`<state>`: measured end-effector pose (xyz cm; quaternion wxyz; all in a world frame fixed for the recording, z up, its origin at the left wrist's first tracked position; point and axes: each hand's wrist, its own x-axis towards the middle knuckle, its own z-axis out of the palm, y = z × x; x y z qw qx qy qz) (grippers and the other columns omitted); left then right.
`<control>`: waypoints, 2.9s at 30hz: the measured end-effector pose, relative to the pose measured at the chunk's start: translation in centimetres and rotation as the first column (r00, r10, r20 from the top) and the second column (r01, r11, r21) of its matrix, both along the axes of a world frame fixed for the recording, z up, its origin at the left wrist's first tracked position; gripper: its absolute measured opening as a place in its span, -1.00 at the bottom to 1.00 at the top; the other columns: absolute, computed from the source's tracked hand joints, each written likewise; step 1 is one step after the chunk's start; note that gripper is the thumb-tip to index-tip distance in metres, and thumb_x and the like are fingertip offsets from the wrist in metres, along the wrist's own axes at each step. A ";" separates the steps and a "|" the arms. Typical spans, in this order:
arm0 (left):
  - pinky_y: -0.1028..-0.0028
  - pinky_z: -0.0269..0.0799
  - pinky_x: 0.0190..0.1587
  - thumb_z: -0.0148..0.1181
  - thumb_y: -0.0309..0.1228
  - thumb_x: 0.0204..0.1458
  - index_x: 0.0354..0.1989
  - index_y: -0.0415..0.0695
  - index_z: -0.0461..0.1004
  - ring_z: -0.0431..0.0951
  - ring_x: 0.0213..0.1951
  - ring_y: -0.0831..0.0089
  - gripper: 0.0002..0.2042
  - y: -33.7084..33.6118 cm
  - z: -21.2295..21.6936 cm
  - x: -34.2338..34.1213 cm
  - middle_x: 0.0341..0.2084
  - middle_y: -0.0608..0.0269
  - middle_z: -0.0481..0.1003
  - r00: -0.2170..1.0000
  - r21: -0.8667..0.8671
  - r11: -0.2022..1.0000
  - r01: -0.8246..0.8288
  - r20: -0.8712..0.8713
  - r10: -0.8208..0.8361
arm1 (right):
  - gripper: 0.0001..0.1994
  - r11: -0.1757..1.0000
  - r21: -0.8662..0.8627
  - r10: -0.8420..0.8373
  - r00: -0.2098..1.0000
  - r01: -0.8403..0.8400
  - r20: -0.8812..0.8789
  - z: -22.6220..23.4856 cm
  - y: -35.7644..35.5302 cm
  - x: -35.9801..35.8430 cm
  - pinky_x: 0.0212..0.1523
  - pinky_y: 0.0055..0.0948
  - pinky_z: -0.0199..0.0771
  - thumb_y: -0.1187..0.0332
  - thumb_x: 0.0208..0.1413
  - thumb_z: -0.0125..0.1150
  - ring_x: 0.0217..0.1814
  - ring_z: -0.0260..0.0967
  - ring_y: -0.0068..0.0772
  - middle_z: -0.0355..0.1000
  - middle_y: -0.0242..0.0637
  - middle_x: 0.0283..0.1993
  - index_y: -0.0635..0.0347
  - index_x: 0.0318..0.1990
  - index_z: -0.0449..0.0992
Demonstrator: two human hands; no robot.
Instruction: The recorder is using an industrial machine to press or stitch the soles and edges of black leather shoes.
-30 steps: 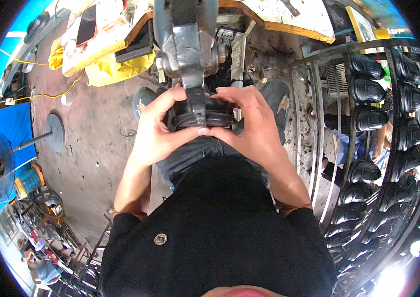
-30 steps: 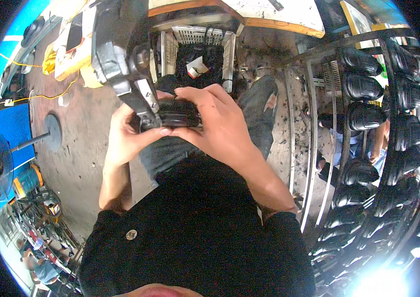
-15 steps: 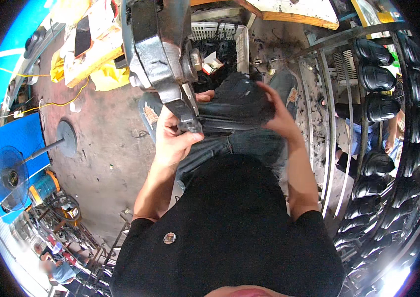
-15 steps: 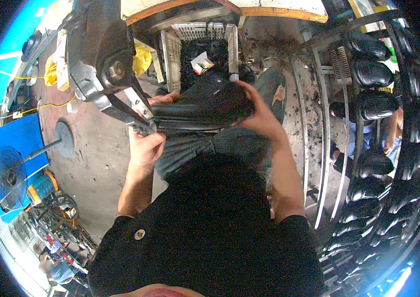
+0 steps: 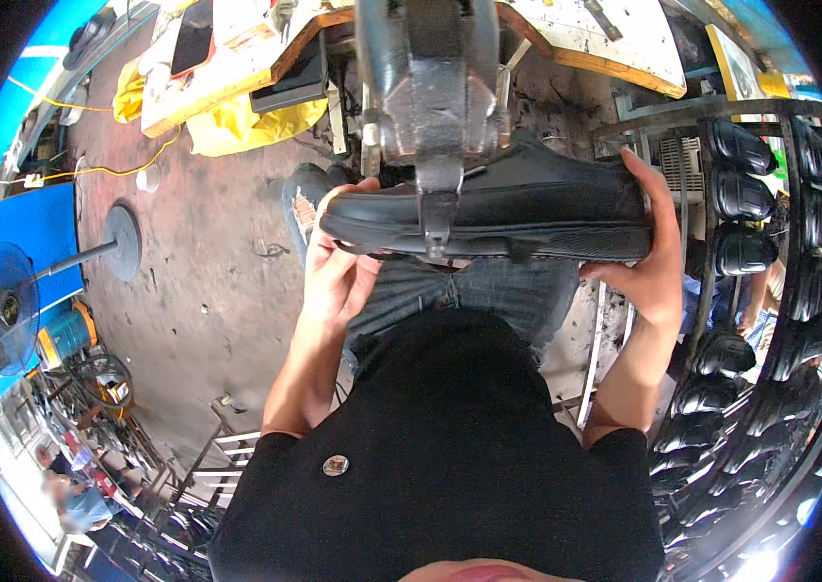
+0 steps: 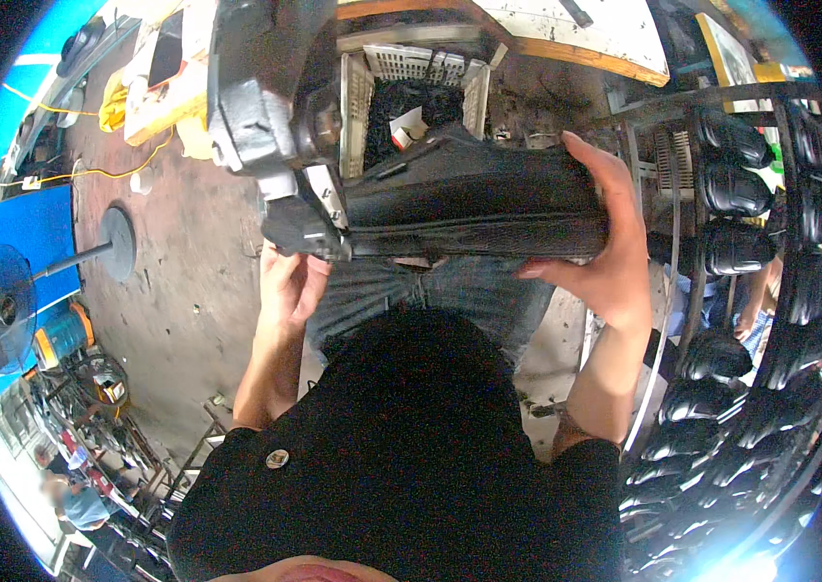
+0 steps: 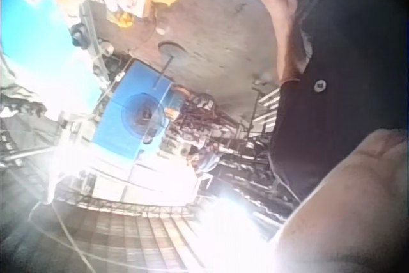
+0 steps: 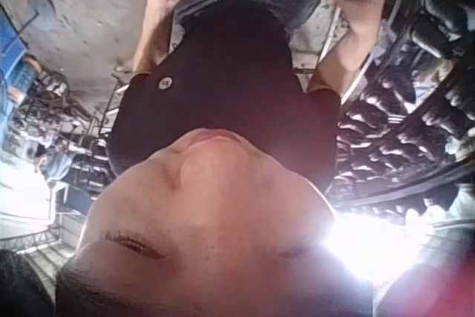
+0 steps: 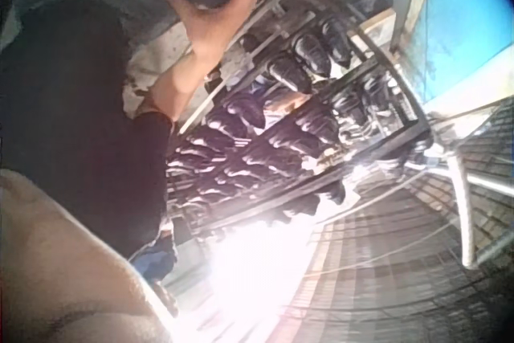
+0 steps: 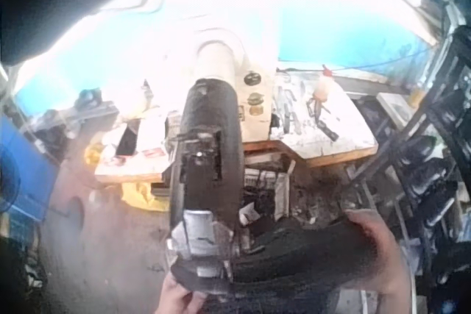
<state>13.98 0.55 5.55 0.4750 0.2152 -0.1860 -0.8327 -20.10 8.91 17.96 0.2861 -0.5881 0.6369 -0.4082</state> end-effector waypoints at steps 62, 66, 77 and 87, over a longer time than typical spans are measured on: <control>0.33 0.56 0.14 0.43 -0.86 -0.20 0.41 -0.16 0.15 0.55 0.10 0.34 -0.08 1.6 2.1 -3.0 0.11 0.19 0.48 0.981 0.009 0.994 0.109 0.162 -0.109 | -0.15 0.967 0.242 0.033 0.979 -0.082 0.202 -8.0 5.6 1.0 0.44 -0.27 0.20 0.60 -0.15 0.49 0.40 0.27 -0.18 0.34 -0.14 0.33 0.15 0.41 0.31; 0.22 0.47 0.26 0.47 -0.84 -0.21 0.34 -0.22 0.21 0.44 0.23 0.33 -0.15 0.6 4.4 -4.1 0.18 0.15 0.42 0.885 -0.245 0.931 0.272 0.443 -0.142 | -0.08 0.940 0.320 -0.037 0.899 -0.116 0.436 -15.2 5.8 2.7 0.43 -0.29 0.24 0.72 -0.07 0.42 0.45 0.21 -0.32 0.25 -0.25 0.42 0.12 0.50 0.15; 0.23 0.48 0.26 0.49 -0.85 -0.27 0.32 -0.22 0.27 0.41 0.27 0.27 -0.14 -0.2 3.2 -2.7 0.24 0.11 0.40 0.872 -0.284 0.914 0.290 0.471 -0.130 | -0.11 0.968 0.247 -0.043 0.956 -0.031 0.289 -13.7 4.9 3.2 0.51 -0.26 0.16 0.64 -0.12 0.49 0.50 0.20 -0.20 0.28 -0.20 0.42 0.10 0.45 0.24; 0.22 0.57 0.18 0.49 -0.85 -0.24 0.28 -0.25 0.29 0.54 0.16 0.25 -0.19 -0.1 3.8 -3.1 0.17 0.06 0.47 0.840 -0.350 0.875 0.336 0.531 -0.110 | -0.07 0.976 0.210 -0.023 0.945 -0.049 0.327 -13.1 4.9 2.8 0.51 -0.28 0.15 0.71 -0.20 0.45 0.50 0.19 -0.23 0.27 -0.22 0.42 0.08 0.44 0.26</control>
